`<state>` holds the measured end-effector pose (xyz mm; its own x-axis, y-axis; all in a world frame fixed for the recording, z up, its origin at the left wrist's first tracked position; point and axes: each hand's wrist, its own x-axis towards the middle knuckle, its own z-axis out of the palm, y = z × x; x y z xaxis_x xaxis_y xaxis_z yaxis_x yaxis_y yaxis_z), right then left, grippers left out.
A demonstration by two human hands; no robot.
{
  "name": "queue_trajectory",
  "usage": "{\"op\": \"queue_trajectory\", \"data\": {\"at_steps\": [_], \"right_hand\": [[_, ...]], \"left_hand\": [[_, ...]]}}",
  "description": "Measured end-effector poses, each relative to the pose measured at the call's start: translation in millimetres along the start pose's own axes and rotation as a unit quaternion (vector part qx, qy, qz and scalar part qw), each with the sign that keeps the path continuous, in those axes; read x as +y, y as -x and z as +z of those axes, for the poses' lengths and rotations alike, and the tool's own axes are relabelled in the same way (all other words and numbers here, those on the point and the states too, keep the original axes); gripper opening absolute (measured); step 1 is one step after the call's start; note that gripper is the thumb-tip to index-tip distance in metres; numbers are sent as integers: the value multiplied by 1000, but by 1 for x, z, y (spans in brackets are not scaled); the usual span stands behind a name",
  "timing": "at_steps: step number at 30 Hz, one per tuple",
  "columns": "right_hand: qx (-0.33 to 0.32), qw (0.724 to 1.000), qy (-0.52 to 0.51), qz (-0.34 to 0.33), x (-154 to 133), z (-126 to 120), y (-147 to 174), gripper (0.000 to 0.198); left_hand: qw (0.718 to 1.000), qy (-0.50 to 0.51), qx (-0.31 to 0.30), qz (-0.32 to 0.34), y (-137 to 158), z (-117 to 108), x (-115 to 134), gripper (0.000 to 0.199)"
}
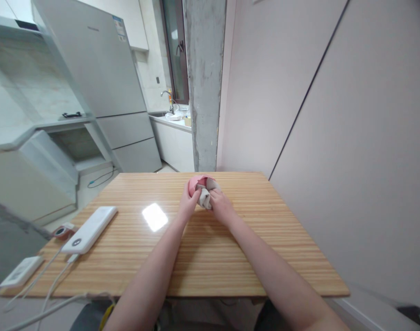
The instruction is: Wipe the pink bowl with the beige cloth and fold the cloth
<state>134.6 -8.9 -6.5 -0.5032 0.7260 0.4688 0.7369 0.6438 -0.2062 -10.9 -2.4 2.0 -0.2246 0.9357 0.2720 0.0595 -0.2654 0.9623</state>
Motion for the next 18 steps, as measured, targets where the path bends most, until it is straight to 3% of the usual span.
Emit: {"op": "queue_trajectory", "data": {"at_steps": [4, 10, 14, 18], "right_hand": [[18, 1000, -4, 25, 3, -3, 0, 22], [6, 999, -5, 31, -8, -7, -1, 21], [20, 999, -12, 40, -11, -1, 2, 20], [27, 999, -32, 34, -8, 6, 3, 31]], "left_hand": [[998, -39, -38, 36, -1, -5, 7, 57], [998, -50, -32, 37, -1, -6, 4, 66], [997, 66, 12, -30, 3, 7, -12, 79], [991, 102, 22, -78, 4, 14, -29, 68]]}}
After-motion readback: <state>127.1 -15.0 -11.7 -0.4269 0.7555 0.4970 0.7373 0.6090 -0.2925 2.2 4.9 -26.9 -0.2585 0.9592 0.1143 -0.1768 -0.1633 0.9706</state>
